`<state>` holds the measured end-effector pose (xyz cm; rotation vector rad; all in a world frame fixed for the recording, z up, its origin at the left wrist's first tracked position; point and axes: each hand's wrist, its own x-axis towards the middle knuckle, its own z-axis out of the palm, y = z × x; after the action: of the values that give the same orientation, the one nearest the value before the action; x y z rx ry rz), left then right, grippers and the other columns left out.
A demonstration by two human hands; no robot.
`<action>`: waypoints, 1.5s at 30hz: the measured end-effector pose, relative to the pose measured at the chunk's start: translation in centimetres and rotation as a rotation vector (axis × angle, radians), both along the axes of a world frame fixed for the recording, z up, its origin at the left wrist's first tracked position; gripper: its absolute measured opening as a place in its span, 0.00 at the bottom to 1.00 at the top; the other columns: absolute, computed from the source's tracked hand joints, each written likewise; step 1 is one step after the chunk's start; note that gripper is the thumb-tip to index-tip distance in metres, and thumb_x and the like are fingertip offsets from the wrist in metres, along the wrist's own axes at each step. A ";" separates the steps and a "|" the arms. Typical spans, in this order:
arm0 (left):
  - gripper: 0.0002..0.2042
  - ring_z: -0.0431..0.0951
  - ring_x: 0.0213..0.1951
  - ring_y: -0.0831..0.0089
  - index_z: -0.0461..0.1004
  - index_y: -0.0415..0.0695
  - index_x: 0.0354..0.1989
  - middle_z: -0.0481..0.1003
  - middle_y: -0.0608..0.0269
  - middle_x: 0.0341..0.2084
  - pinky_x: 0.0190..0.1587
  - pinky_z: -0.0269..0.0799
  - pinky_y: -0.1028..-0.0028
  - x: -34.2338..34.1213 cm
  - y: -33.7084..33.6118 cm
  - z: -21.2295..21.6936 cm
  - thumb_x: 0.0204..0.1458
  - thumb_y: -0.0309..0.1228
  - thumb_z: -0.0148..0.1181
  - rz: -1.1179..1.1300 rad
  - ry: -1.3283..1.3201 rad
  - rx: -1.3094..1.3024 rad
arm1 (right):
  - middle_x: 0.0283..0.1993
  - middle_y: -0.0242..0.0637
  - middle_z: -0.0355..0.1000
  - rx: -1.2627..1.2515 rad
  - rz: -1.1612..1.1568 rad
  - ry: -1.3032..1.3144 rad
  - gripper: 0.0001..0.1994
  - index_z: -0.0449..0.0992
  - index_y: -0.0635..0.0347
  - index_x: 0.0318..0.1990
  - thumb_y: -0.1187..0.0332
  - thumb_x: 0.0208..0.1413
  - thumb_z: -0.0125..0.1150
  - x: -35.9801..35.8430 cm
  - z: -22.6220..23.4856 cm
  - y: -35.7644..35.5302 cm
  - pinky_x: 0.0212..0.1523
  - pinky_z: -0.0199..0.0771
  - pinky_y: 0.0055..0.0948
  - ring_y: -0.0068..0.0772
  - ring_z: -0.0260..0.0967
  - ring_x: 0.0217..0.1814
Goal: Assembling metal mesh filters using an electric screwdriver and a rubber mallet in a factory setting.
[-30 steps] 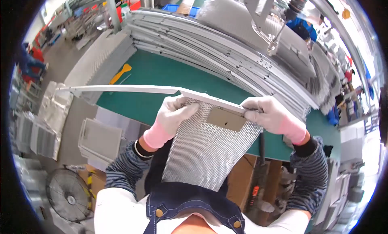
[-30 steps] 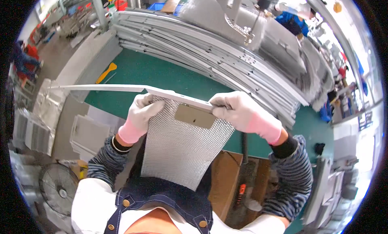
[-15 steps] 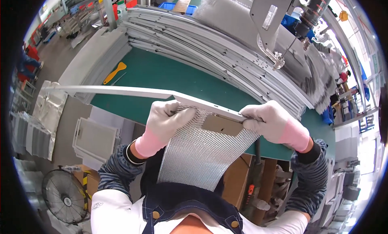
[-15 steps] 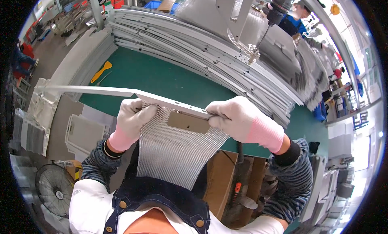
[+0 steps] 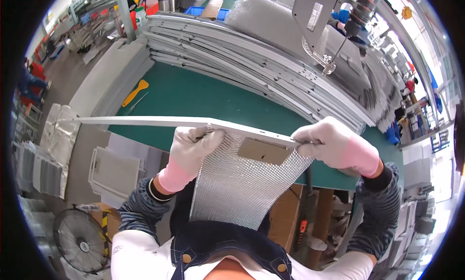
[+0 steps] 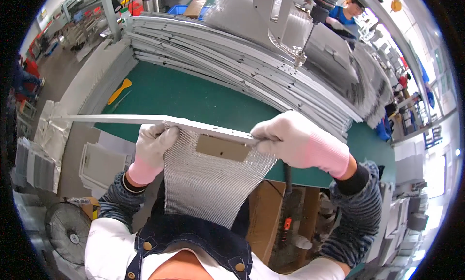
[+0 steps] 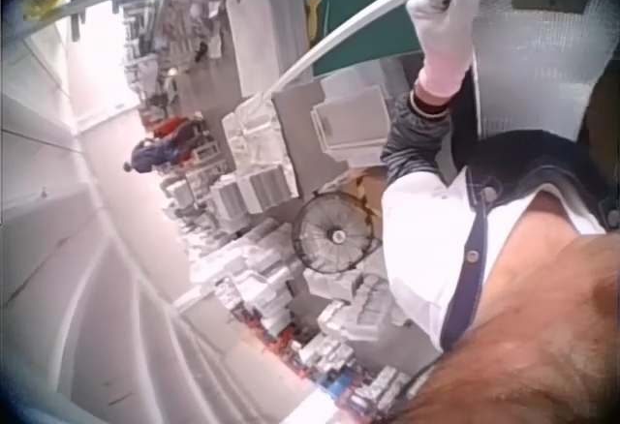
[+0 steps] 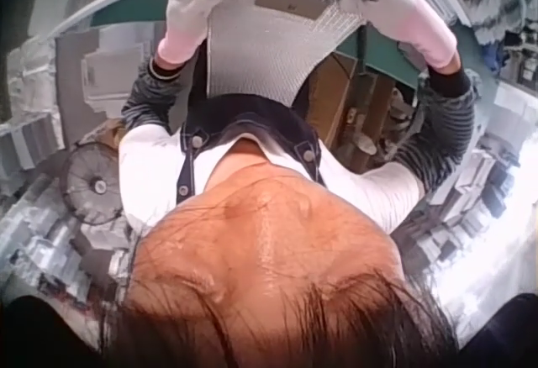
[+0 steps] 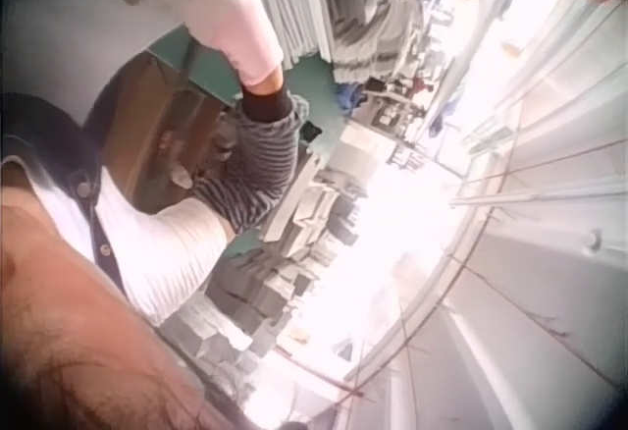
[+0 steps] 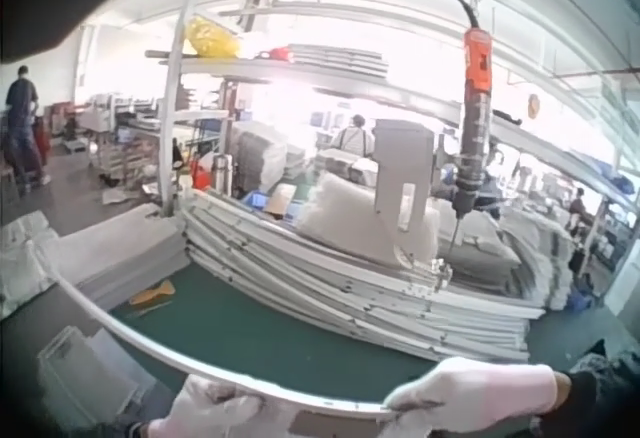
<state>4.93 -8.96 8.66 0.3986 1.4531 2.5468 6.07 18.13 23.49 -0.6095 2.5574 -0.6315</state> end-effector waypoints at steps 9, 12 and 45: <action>0.23 0.73 0.37 0.77 0.65 0.34 0.59 0.74 0.58 0.37 0.43 0.67 0.77 -1.3 0.3 -0.1 0.54 0.22 0.58 -0.315 0.154 0.153 | 0.28 0.46 0.70 0.075 0.016 0.018 0.09 0.76 0.65 0.39 0.74 0.49 0.62 1.3 0.0 -0.4 0.33 0.67 0.30 0.34 0.66 0.28; 0.07 0.70 0.35 0.81 0.76 0.36 0.35 0.73 0.63 0.45 0.39 0.64 0.80 -1.4 0.1 -0.6 0.51 0.15 0.53 -0.217 0.204 0.219 | 0.29 0.47 0.71 0.028 -0.012 0.177 0.11 0.74 0.66 0.41 0.72 0.51 0.62 2.1 -1.3 1.3 0.36 0.69 0.33 0.44 0.68 0.31; 0.12 0.76 0.23 0.65 0.78 0.40 0.28 0.75 0.61 0.23 0.26 0.70 0.73 -4.5 -0.3 9.4 0.35 0.31 0.70 0.443 1.734 -1.160 | 0.35 0.38 0.75 -0.215 -0.317 0.110 0.24 0.69 0.66 0.58 0.65 0.55 0.61 2.3 -4.2 -1.1 0.44 0.70 0.22 0.17 0.65 0.37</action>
<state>0.43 -9.27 18.10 2.3376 3.1606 0.4422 8.36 17.07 19.31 -0.3127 2.7361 -1.0163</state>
